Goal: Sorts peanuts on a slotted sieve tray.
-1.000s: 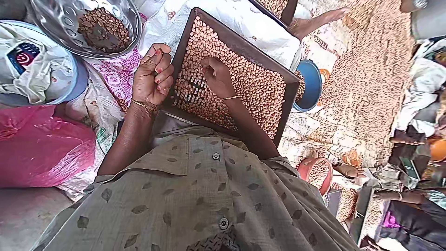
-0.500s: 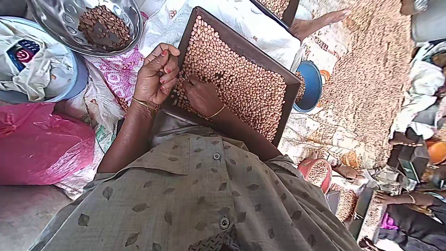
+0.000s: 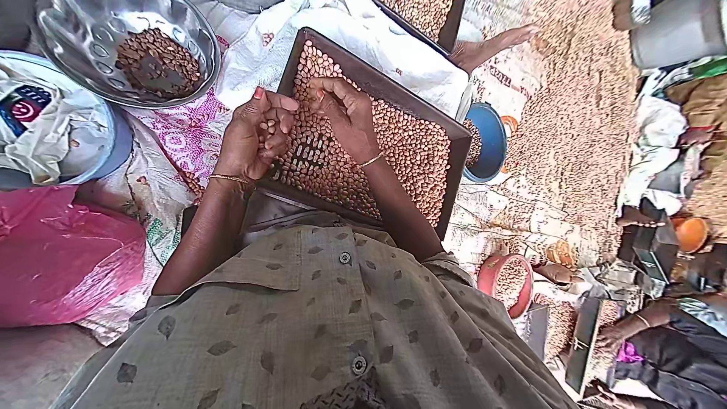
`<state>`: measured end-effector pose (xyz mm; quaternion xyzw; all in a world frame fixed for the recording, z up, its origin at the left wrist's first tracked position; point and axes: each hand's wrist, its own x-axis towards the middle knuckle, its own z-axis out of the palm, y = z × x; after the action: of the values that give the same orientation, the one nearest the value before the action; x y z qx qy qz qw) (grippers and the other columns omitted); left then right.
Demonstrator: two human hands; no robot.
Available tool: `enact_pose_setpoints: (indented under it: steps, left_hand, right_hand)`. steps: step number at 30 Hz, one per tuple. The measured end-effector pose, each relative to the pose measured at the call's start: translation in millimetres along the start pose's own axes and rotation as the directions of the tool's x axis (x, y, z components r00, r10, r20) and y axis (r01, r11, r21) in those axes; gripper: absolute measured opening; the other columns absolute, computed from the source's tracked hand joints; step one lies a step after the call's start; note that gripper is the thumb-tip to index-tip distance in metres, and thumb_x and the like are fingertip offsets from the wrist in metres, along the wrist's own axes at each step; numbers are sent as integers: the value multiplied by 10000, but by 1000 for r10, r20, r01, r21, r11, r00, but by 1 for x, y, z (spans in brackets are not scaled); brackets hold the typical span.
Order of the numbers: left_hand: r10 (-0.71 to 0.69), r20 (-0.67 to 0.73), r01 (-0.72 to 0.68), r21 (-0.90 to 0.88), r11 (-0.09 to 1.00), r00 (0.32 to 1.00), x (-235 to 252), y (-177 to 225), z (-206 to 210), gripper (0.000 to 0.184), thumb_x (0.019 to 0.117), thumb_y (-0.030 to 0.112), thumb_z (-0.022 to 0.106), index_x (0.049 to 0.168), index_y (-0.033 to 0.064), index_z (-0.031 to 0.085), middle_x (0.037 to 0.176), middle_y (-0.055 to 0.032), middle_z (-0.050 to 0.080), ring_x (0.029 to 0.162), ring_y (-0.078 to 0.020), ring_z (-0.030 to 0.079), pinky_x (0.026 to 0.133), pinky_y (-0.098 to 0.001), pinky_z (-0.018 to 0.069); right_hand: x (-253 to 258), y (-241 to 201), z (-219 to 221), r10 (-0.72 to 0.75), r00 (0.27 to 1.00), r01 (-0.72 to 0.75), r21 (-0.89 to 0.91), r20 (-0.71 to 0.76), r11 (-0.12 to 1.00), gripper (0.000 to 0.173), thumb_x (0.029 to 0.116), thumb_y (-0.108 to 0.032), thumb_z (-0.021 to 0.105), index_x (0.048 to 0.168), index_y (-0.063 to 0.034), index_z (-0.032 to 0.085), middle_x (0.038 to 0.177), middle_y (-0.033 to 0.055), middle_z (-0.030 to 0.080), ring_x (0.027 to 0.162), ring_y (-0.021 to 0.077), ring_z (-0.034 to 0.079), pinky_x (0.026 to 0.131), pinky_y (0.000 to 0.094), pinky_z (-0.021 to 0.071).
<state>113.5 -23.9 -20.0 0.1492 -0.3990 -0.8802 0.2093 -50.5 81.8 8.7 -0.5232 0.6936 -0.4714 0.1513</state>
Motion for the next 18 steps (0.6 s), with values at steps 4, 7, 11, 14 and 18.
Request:
enact_pose_setpoints:
  steps: [4,7,11,14,18]
  left_hand:
    - [70,11,-66,-240,969,997,-2,1,-11,399,1127,210,232,1015,137,609,667,87,508,427,24,380,381,-96,325]
    - [90,33,-70,-384,920,995,1,-1,-19,349,1124,179,259,1009,139,586,692,77,511,444,26,402,393,-91,343]
    - [116,81,-71,-429,900,990,1,-3,-20,326,1121,156,285,1032,120,596,676,70,514,458,16,433,406,-101,371]
    - [120,85,-76,-400,913,989,1,-2,-18,334,1125,171,275,1016,134,589,621,85,475,431,14,404,391,-111,352]
    - [114,75,-80,-357,931,991,0,-2,-16,330,1123,171,283,1000,138,587,605,90,456,426,12,390,389,-115,341]
  right_hand:
    - [-18,25,24,43,877,114,-295,478,949,397,857,14,622,1237,-36,725,1464,191,566,1438,366,442,1183,530,344]
    - [-32,21,11,-56,795,115,-59,604,992,312,853,88,577,1065,-8,785,1361,182,653,1387,309,525,1166,429,407]
    - [-24,32,-33,60,973,-81,89,222,993,310,893,120,470,1103,104,698,1242,231,686,1179,251,668,977,355,556]
    - [-13,40,-50,132,991,-133,-31,-13,991,276,953,53,510,1175,70,675,1162,200,708,1039,193,706,894,313,583]
    - [-8,51,-37,98,992,-60,-368,84,928,230,933,-72,654,1138,3,726,1248,183,690,1232,307,620,1064,432,486]
